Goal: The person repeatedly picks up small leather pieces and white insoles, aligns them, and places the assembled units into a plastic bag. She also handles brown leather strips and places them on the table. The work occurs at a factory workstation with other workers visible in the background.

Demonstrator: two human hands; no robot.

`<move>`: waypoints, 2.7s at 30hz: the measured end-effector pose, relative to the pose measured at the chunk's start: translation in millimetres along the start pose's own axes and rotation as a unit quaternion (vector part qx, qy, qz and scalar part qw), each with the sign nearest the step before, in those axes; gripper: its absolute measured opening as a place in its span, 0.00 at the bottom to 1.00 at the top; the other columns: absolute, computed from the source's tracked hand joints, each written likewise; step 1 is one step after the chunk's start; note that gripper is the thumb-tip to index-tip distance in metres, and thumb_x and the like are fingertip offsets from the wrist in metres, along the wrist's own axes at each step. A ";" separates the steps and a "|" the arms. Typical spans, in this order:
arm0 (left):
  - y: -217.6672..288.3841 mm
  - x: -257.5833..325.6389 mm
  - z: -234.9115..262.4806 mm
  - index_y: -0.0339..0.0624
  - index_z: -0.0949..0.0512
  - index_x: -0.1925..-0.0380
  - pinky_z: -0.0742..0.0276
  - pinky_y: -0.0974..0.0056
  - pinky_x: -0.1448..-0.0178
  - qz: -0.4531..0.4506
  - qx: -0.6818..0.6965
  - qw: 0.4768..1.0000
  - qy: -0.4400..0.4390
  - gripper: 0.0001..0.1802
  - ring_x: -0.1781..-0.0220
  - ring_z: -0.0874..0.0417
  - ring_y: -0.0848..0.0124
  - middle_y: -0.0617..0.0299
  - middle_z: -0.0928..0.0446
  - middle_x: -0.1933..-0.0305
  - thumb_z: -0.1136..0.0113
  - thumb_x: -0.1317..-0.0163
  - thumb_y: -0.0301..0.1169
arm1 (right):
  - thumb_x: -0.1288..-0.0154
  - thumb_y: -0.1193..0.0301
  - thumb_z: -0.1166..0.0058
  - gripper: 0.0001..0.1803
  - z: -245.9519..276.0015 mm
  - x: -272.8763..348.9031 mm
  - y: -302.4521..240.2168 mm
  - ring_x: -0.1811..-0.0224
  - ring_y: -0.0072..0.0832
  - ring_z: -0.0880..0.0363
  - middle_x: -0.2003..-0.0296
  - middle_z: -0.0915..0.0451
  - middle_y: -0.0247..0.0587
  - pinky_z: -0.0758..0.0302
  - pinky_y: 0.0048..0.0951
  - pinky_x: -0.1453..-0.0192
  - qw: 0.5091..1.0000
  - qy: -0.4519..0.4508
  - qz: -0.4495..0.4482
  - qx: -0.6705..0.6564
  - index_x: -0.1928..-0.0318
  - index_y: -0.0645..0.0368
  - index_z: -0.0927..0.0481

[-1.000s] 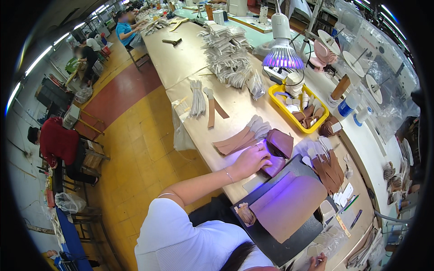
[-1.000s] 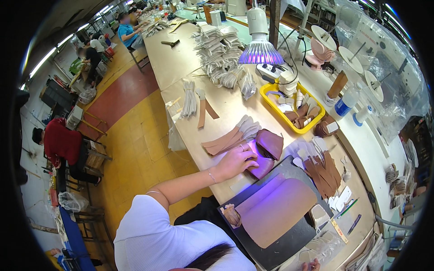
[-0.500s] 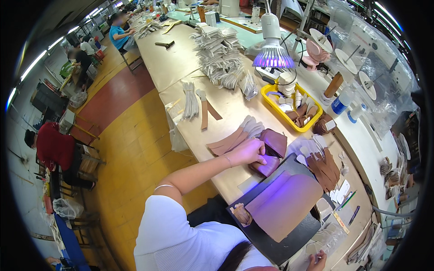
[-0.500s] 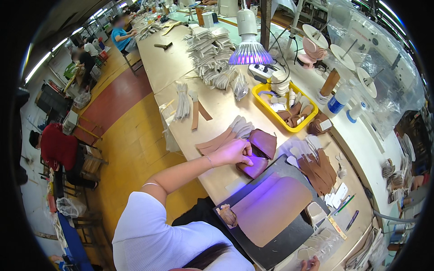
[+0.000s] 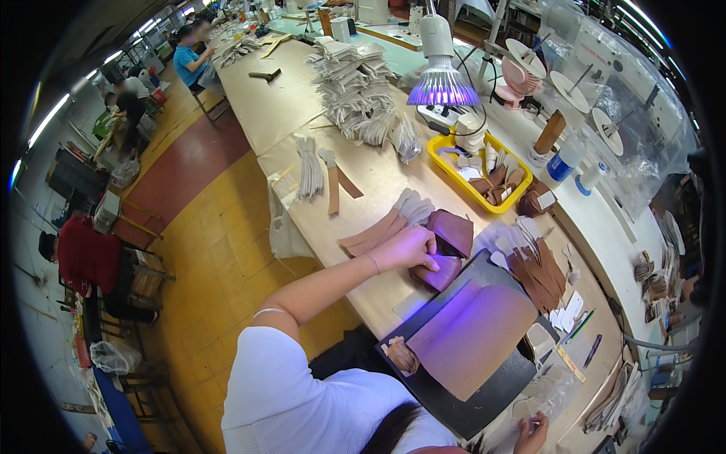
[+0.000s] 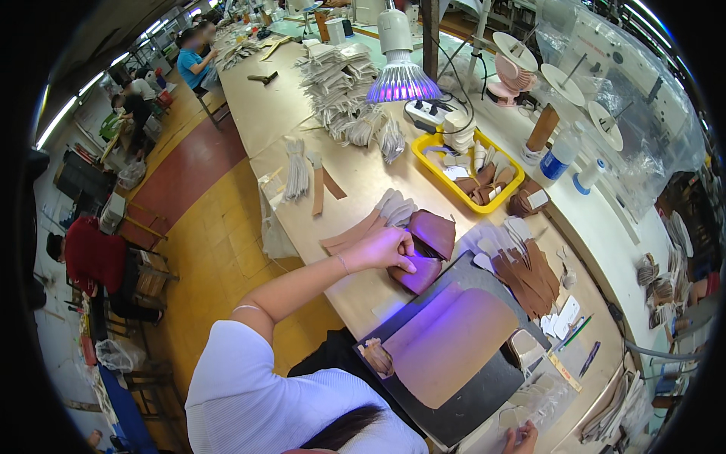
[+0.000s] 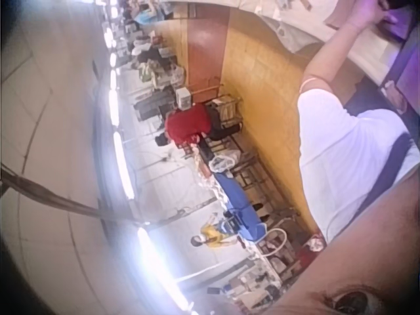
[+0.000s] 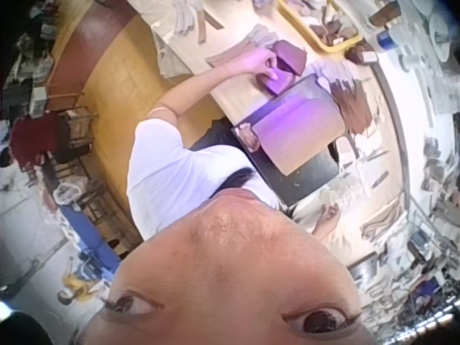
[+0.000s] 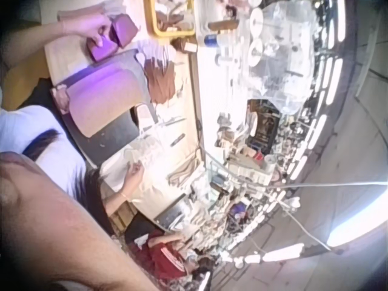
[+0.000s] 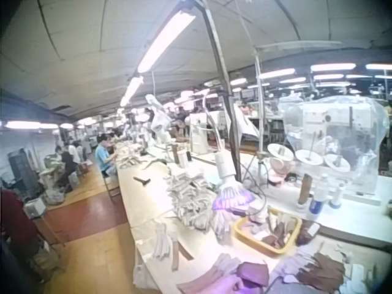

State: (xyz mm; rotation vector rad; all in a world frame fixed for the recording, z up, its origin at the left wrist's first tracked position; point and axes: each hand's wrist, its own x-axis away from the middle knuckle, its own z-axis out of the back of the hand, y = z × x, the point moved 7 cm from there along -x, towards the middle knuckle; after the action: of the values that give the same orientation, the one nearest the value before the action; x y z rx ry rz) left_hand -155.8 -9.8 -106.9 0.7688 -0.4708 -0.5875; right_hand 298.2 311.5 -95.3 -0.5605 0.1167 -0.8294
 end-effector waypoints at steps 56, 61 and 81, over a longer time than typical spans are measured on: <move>72.6 42.4 -5.1 0.39 0.26 0.73 0.29 0.58 0.64 -0.214 -0.225 0.934 0.178 0.10 0.72 0.25 0.59 0.56 0.27 0.77 0.32 0.49 0.27 | 0.45 0.79 0.39 0.14 -4.9 1.0 -3.0 0.64 0.38 0.27 0.65 0.26 0.43 0.29 0.30 0.54 0.999 0.032 -0.013 0.018 0.60 0.66 0.30; 89.1 54.2 -11.2 0.38 0.27 0.71 0.29 0.63 0.68 -0.102 -0.102 0.987 0.063 0.09 0.73 0.24 0.65 0.57 0.24 0.75 0.36 0.43 0.28 | 0.43 0.77 0.39 0.13 -5.6 4.4 1.4 0.66 0.28 0.27 0.70 0.27 0.37 0.28 0.28 0.57 0.995 0.065 -0.061 -0.042 0.62 0.64 0.29; 127.4 77.6 -84.1 0.31 0.24 0.68 0.23 0.74 0.79 0.190 0.364 0.860 -0.303 0.16 0.79 0.15 0.67 0.59 0.22 0.76 0.39 0.36 0.37 | 0.36 0.69 0.40 0.10 7.4 -6.9 -56.5 0.73 0.12 0.29 0.71 0.24 0.27 0.32 0.15 0.71 0.898 0.105 -0.096 -0.415 0.59 0.59 0.24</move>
State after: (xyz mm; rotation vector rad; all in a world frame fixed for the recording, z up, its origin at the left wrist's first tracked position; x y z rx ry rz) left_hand -8.3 55.8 -49.9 1.1629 -1.4534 -0.2479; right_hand 258.2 289.2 -60.7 -1.3016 0.6445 -1.0209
